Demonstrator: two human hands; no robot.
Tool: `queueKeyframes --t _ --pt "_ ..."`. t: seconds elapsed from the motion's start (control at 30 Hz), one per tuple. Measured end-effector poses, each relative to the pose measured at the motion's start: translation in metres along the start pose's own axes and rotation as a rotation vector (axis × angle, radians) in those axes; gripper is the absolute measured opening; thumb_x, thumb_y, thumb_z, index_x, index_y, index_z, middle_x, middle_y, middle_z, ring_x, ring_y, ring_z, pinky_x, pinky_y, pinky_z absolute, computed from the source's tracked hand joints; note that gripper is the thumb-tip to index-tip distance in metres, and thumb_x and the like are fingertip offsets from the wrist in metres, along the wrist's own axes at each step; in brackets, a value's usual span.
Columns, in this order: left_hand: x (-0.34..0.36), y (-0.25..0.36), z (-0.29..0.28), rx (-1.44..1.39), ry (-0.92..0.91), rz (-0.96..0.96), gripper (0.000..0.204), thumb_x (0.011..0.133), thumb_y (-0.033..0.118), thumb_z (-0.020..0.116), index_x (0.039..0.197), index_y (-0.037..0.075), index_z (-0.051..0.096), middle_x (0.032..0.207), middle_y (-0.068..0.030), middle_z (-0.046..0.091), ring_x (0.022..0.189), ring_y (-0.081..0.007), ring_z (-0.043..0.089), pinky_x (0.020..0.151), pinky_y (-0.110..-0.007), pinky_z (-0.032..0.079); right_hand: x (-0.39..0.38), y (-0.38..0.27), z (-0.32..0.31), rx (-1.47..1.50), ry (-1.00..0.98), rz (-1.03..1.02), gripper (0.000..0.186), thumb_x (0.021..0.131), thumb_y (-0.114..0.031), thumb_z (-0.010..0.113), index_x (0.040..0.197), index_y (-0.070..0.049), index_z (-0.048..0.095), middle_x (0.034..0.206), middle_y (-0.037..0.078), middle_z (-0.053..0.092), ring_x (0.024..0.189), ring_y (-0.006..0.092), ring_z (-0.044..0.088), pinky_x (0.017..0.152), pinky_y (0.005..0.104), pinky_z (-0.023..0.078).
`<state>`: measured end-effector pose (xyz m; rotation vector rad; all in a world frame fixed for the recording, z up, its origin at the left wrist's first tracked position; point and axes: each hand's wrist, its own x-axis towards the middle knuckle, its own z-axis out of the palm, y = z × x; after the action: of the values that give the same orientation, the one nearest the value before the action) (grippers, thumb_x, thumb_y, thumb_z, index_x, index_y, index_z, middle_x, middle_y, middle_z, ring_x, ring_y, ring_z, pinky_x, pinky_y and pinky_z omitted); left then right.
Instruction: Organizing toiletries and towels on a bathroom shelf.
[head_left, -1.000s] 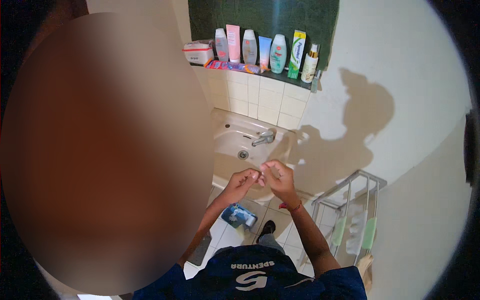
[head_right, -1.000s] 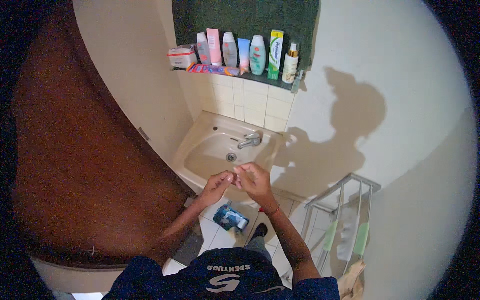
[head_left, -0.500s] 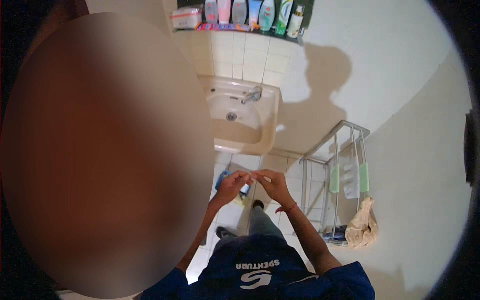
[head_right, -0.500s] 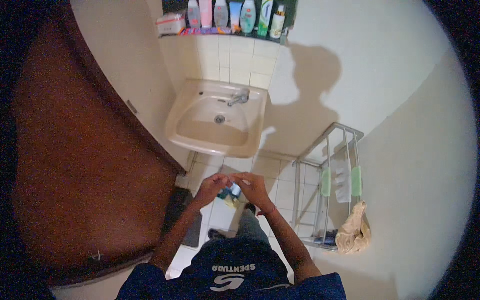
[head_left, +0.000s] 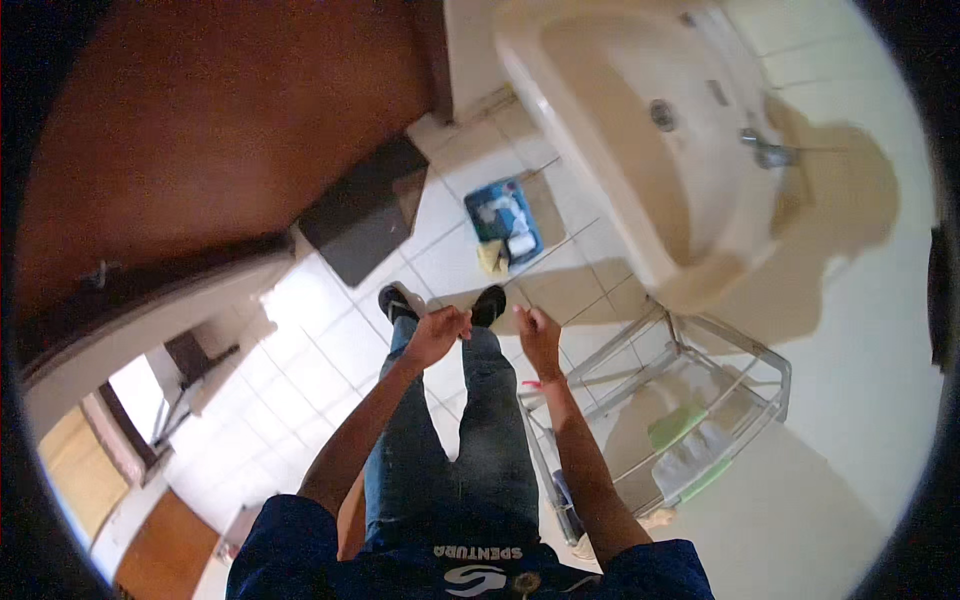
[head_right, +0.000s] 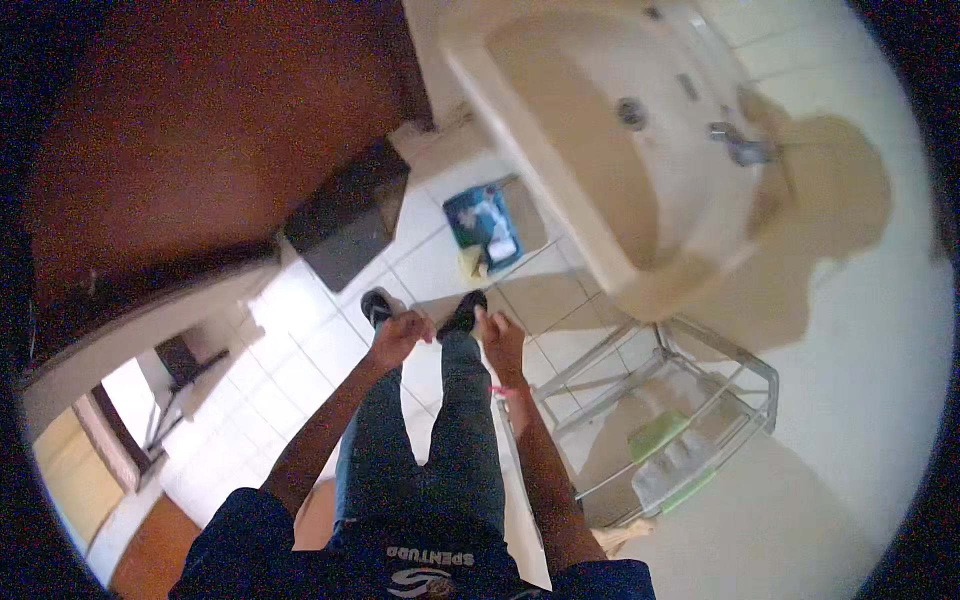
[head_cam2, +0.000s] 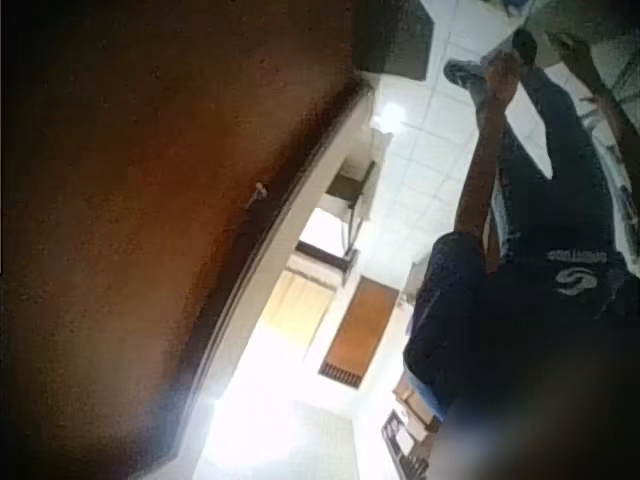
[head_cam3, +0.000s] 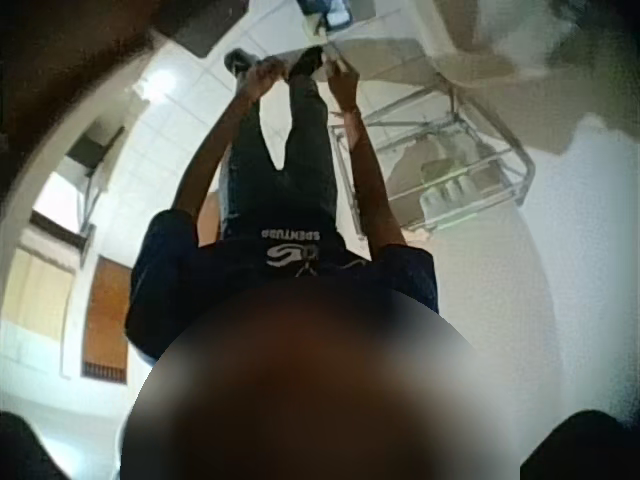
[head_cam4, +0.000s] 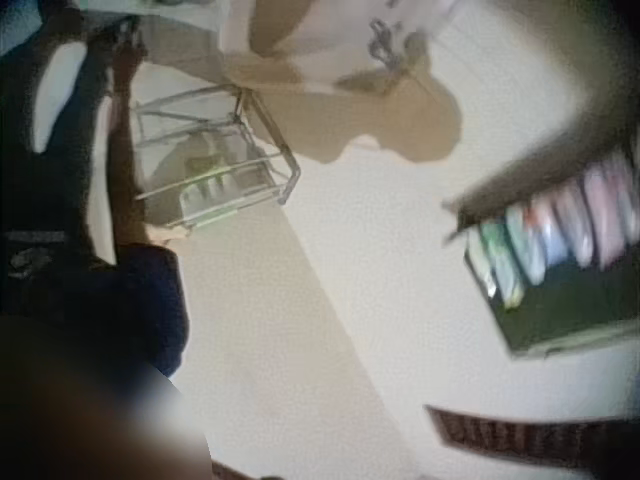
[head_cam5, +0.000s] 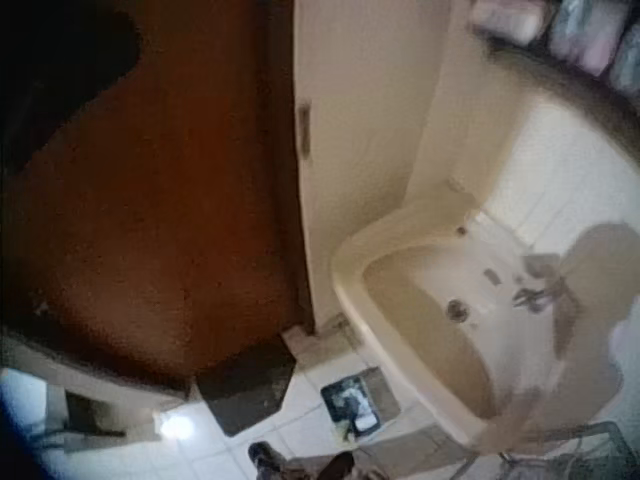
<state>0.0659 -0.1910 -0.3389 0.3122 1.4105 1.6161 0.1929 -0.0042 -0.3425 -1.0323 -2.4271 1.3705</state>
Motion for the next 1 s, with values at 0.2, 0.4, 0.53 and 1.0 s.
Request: queueKeyframes --t 0.2,0.4,0.53,1.0 --pt "0.043 -0.149 -0.015 0.422 0.092 -0.151 0.029 0.098 0.028 0.055 0.090 0.000 0.059 0.082 -0.0095 0.064 0.076 -0.0175 0.065 0.069 -0.034 0.053 0.054 0.186 0.065 0.048 0.064 0.190 0.041 0.095 -0.031 0.061 0.066 -0.002 0.058 0.050 0.003 0.050 0.047 0.0102 0.045 0.047 0.0301 0.038" --pt "0.067 -0.277 -0.050 0.216 0.277 -0.487 0.023 0.092 0.028 0.057 0.095 0.006 0.064 0.086 -0.0139 0.067 0.080 -0.0241 0.068 0.072 -0.038 0.053 0.097 0.272 0.168 0.799 0.076 0.854 0.040 0.099 -0.038 0.049 0.090 -0.002 0.063 0.078 0.010 0.067 0.071 0.0199 0.062 0.065 0.0337 0.049" --pt "0.117 -0.328 -0.095 0.441 0.310 -0.335 0.026 0.095 0.024 0.060 0.105 -0.001 0.062 0.092 -0.0076 0.068 0.082 -0.0175 0.065 0.072 -0.031 0.054 0.131 0.361 0.220 0.087 -0.200 0.282 0.037 0.097 -0.035 0.052 0.100 0.001 0.061 0.100 0.020 0.068 0.090 0.0298 0.065 0.076 0.0375 0.051" --pt "0.119 -0.371 -0.102 0.272 0.362 -0.556 0.026 0.095 0.020 0.060 0.109 -0.002 0.061 0.098 -0.0112 0.068 0.086 -0.0179 0.065 0.078 -0.032 0.055 0.145 0.379 0.265 -0.918 -0.556 0.367 0.024 0.079 -0.028 0.062 0.085 -0.006 0.070 0.092 0.016 0.070 0.090 0.0310 0.069 0.078 0.0398 0.055"
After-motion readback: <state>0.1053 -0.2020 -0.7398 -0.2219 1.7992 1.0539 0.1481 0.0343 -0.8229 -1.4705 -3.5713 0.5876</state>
